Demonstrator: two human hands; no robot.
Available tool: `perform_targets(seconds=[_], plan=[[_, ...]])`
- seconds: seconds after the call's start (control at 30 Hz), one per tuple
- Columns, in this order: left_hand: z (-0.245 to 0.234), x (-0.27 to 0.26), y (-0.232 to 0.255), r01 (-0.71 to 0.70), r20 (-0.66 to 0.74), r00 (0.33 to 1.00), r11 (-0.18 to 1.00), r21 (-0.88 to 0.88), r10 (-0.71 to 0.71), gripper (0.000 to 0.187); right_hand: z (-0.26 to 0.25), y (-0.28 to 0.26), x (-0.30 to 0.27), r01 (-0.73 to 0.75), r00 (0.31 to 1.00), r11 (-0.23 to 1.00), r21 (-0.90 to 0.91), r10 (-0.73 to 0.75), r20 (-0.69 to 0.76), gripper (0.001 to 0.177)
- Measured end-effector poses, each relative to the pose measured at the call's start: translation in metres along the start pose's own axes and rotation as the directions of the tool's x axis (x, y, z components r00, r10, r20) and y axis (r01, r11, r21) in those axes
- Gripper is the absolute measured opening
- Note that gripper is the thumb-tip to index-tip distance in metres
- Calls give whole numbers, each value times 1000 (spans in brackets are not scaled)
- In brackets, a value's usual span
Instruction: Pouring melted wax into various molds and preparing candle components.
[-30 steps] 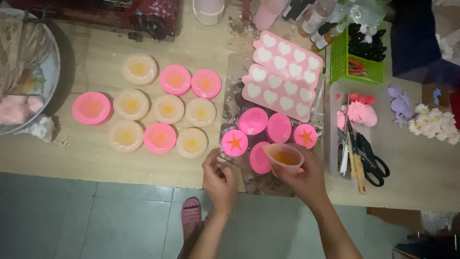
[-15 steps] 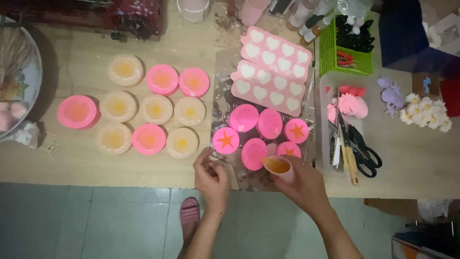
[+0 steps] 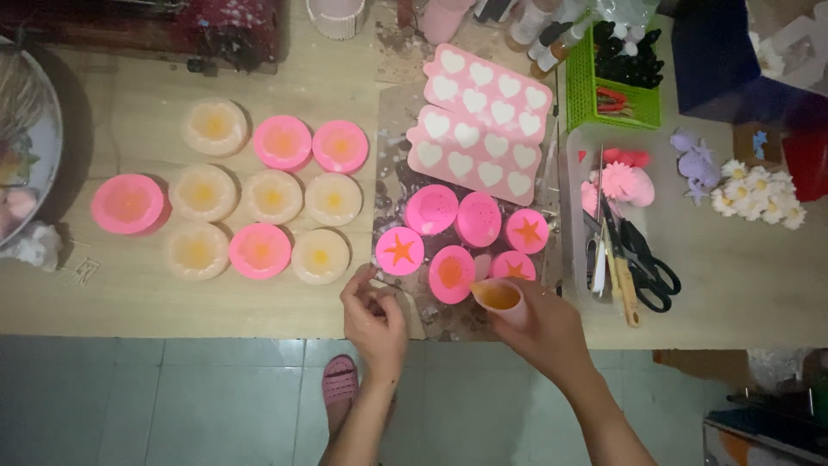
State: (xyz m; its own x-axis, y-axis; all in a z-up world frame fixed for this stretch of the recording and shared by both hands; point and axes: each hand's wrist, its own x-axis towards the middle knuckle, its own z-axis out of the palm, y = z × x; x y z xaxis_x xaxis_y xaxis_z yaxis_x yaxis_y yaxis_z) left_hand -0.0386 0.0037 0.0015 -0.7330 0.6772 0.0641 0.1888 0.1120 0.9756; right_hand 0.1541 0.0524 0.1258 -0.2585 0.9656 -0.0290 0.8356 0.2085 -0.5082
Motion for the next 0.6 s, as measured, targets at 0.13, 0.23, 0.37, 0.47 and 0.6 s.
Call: perform_targets(seconds=[0.13,0.23,0.37,0.47,0.6], plan=[[0,-1,-5,1,12,1000,999,-46,-1,38,3,14,2,42,999,994,-97,-42,4,53],[-2,0,-2,-7,33,999,999,-33,8,40,2,16,2,52,998,998,-25,-53,-16,53],[1,0,-3,-49,14,999,998,-49,50,42,4,17,3,77,996,997,-18,-78,-53,55],[2,-1,-6,-55,0,998,998,-44,55,42,3,16,5,22,1000,999,-43,-23,-14,55],[1,-1,-10,-78,6,997,997,-21,78,40,8,25,0,90,993,995,-47,-93,-76,54]])
